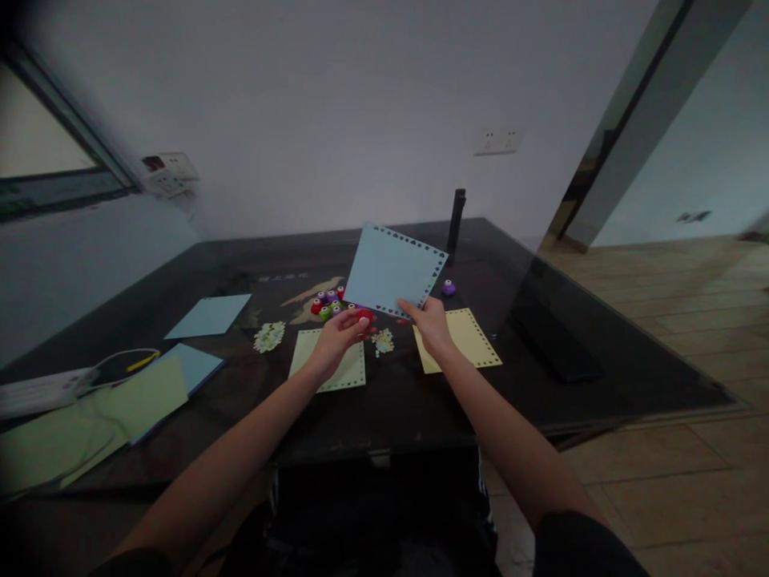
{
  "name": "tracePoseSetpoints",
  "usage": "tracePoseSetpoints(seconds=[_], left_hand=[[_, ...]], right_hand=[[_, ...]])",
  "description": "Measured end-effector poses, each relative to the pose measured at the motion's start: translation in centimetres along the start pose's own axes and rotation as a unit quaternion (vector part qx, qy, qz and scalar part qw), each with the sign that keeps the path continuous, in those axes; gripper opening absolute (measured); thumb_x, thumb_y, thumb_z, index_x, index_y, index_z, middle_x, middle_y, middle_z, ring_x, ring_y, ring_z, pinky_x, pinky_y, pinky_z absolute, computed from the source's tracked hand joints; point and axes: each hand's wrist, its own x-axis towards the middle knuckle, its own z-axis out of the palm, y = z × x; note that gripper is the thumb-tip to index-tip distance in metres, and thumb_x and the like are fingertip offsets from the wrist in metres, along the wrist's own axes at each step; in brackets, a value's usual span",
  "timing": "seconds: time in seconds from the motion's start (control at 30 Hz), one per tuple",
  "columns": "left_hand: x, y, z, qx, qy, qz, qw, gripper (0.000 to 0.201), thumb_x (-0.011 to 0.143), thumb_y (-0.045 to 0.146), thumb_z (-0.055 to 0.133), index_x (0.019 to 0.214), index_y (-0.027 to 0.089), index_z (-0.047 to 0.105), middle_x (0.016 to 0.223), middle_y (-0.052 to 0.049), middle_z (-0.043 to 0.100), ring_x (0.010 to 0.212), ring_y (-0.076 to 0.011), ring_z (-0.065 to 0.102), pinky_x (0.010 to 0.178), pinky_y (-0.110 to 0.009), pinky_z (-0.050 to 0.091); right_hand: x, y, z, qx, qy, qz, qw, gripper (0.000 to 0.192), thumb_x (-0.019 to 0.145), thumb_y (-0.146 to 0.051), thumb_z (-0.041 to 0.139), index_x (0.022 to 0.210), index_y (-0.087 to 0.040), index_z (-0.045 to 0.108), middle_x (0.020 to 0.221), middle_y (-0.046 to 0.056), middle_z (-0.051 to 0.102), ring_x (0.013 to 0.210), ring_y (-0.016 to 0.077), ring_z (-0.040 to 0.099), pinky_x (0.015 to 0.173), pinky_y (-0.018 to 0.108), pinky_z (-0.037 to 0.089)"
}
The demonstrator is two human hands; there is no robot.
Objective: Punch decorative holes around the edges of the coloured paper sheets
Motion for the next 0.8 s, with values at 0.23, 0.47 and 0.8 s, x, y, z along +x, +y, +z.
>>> tracePoseSetpoints(seconds=[0.23, 0.47, 0.8], left_hand=[[-0.05, -0.03, 0.07, -0.005, -0.011, 0.018, 1.000, 0.036, 0.067, 0.032, 0.074, 0.095, 0.015, 0.057, 0.096, -0.009, 0.067, 0.083, -0.0191, 0.067, 0.078, -0.033, 0.051], [-0.22, 0.04, 0.20, -0.027, -0.011, 0.020, 0.999, 0.037, 0.066, 0.031, 0.075, 0.093, 0.012, 0.058, 0.092, -0.010, 0.068, 0.081, -0.0191, 0.067, 0.076, -0.032, 0.050], [-0.06, -0.13, 0.21, -0.060, 0.002, -0.002, 0.998, 0.034, 0.064, 0.032, 0.077, 0.088, 0.011, 0.064, 0.094, -0.012, 0.069, 0.077, -0.0179, 0.066, 0.074, -0.031, 0.050]], right_hand=[[-0.21, 0.21, 0.23, -0.004, -0.010, -0.006, 1.000, 0.039, 0.057, -0.037, 0.076, 0.088, -0.015, 0.066, 0.089, 0.007, 0.071, 0.071, 0.0179, 0.066, 0.058, 0.029, 0.055], [-0.46, 0.13, 0.33, -0.026, -0.022, -0.019, 0.999, 0.040, 0.057, -0.041, 0.076, 0.085, -0.015, 0.067, 0.087, 0.007, 0.071, 0.072, 0.0191, 0.065, 0.060, 0.031, 0.055], [-0.49, -0.02, 0.38, -0.072, -0.053, -0.021, 0.996, 0.034, 0.057, -0.035, 0.077, 0.082, -0.014, 0.067, 0.080, 0.006, 0.071, 0.067, 0.0190, 0.065, 0.058, 0.033, 0.055]])
